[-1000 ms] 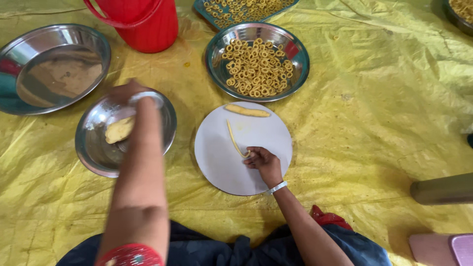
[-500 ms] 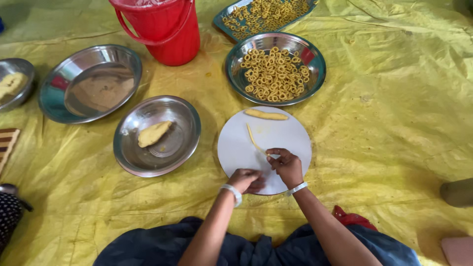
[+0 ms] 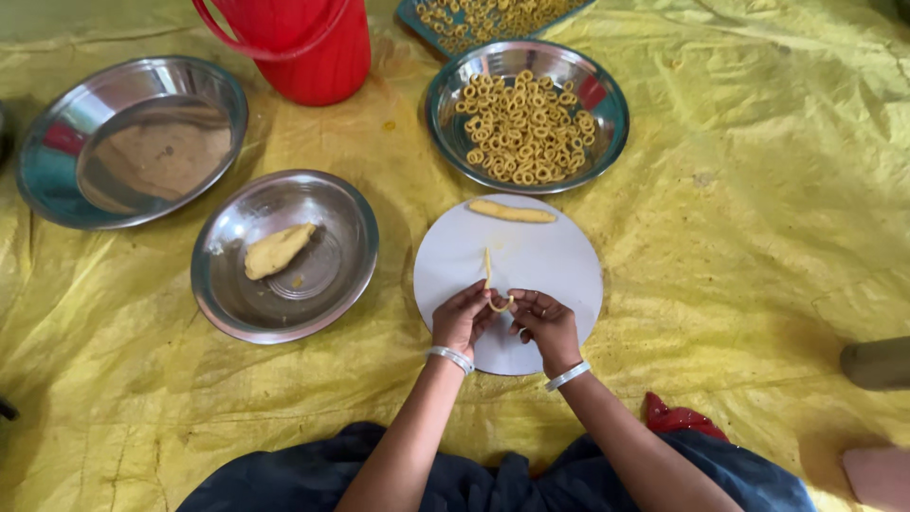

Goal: The person rolls small pieces of dough into thin ropes on a white board, then joins the ends to form rings. The finished rings are placed into a metal bowl. The process is repeated continuously with new dough pieces.

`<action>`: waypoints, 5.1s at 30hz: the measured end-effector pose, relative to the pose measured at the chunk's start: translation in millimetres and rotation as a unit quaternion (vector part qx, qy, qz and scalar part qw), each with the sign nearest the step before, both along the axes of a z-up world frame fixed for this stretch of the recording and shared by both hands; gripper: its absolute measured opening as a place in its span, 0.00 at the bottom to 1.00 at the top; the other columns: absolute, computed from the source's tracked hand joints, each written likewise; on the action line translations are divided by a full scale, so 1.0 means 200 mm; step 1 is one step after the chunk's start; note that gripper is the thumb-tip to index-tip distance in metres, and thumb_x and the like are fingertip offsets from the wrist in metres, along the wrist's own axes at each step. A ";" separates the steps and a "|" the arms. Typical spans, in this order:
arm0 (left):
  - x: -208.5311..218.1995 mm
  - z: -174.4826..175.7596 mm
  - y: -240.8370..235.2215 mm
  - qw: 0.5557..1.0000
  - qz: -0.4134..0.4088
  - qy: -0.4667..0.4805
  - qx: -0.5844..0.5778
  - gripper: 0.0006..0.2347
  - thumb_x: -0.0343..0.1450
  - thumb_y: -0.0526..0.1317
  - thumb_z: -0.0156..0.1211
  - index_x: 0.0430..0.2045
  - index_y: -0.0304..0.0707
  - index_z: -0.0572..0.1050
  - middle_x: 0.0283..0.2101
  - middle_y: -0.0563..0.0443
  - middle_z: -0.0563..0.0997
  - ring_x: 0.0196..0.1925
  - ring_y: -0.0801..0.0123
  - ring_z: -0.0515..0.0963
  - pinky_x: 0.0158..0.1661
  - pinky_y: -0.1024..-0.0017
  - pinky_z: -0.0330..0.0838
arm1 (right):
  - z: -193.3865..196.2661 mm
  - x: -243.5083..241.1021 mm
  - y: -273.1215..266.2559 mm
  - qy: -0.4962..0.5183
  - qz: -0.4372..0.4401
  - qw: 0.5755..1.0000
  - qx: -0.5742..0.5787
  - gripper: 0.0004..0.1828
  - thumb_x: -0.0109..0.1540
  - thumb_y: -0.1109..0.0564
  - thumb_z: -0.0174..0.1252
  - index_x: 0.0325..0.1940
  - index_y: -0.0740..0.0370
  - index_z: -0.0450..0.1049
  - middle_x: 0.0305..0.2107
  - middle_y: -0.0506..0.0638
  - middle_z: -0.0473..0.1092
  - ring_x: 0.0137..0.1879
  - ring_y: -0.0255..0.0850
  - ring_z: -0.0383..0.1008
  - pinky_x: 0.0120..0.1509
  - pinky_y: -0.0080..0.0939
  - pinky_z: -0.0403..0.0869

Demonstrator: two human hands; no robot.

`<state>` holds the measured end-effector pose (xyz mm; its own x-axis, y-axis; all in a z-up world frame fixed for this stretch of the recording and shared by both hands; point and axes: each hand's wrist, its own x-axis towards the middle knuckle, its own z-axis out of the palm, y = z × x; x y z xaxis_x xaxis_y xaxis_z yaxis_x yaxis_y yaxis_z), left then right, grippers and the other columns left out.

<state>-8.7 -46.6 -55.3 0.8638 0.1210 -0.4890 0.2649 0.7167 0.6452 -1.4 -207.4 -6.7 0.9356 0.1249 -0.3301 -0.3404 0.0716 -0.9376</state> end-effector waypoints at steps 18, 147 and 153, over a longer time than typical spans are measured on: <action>-0.02 0.13 0.04 0.975 -0.077 -0.065 0.198 0.09 0.70 0.28 0.63 0.44 0.27 0.81 0.34 0.47 0.86 0.32 0.73 0.85 0.34 0.76 0.83 | 0.10 -0.05 0.02 -0.262 0.026 0.924 -0.279 0.09 0.57 0.61 0.70 0.42 0.59 0.85 0.34 0.49 0.82 0.34 0.33 0.82 0.38 0.31 0.77; 0.03 0.14 0.02 0.977 -0.139 -0.007 0.161 0.07 0.68 0.34 0.67 0.32 0.26 0.84 0.30 0.42 0.86 0.29 0.66 0.87 0.31 0.72 0.84 | 0.14 0.00 -0.03 -0.319 0.036 0.897 -0.305 0.06 0.56 0.60 0.70 0.38 0.58 0.84 0.34 0.48 0.81 0.33 0.34 0.82 0.38 0.32 0.79; 0.03 0.15 0.04 0.973 -0.156 -0.011 0.172 0.13 0.66 0.32 0.68 0.44 0.26 0.80 0.33 0.42 0.86 0.31 0.66 0.87 0.32 0.72 0.83 | 0.14 0.01 -0.01 -0.296 0.026 0.917 -0.264 0.12 0.55 0.61 0.72 0.40 0.61 0.78 0.32 0.47 0.81 0.36 0.33 0.82 0.42 0.32 0.80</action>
<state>-2.1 -39.4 -25.1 0.8948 0.0037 -0.4464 0.4179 0.3445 0.8407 -0.3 -210.2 21.4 0.9677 0.1431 0.2076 0.2504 -0.4484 -0.8581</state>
